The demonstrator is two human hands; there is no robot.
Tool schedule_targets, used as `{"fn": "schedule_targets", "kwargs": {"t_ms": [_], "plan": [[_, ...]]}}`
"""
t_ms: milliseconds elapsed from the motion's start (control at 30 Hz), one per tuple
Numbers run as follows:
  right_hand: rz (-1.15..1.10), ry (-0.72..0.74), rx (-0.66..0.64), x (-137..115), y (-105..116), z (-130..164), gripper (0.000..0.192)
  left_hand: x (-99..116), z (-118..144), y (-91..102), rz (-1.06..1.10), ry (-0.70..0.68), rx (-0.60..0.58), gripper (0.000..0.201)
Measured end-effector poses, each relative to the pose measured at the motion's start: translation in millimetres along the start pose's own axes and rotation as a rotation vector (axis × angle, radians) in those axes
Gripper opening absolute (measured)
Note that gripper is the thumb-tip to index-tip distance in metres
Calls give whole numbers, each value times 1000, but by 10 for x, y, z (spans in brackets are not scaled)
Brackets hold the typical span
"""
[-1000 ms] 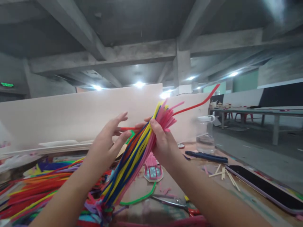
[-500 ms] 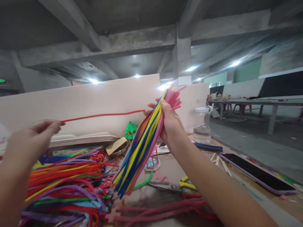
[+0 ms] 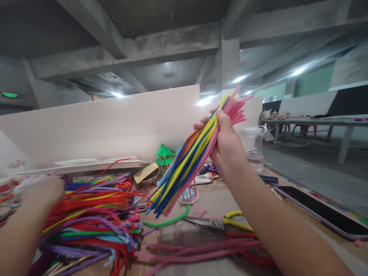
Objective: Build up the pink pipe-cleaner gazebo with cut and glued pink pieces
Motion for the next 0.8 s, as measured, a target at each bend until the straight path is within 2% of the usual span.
{"fn": "schedule_targets", "kwargs": {"t_ms": [33,100,167,200,300,367,400,500,600,667,800], "plan": [[2,8,-5,-13,-5,4,20,45,37,16,-96,15,-2,37],[9,11,-13,-18,-26,37,18,336,172,101,-128,-63,-24,43],[30,-9,-33,23,-84,125,19,702,351,316,110,-78,-2,50],[44,-28,-58,63,-135,193,21,965,479,407,296,-154,-37,54],[78,-89,-180,213,-353,467,29,1769,969,639,866,-476,-259,68],[79,-106,-243,275,-483,637,32,2190,1340,746,1044,-723,-411,84],[87,-108,-251,286,-519,694,31,2304,1469,801,1079,-795,-403,86],[185,-88,-350,245,-629,747,29,2398,1588,819,1070,-755,-307,69],[293,-73,-678,190,-819,760,28,2357,1558,748,1036,-678,-304,44],[324,-101,-839,178,-836,772,29,2310,1517,688,1028,-628,-330,32],[365,-151,-876,147,-626,754,37,2270,1509,571,1041,-581,-394,29]]}}
Point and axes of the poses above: each hand's wrist, its own z-axis away from the middle knuckle, its own y-axis out of the back of the hand, x = y × z, the point moved 9 cm from there along -z, towards the middle knuckle, and after that the axes turned 12 degrees about y, right-handed, at the moved point
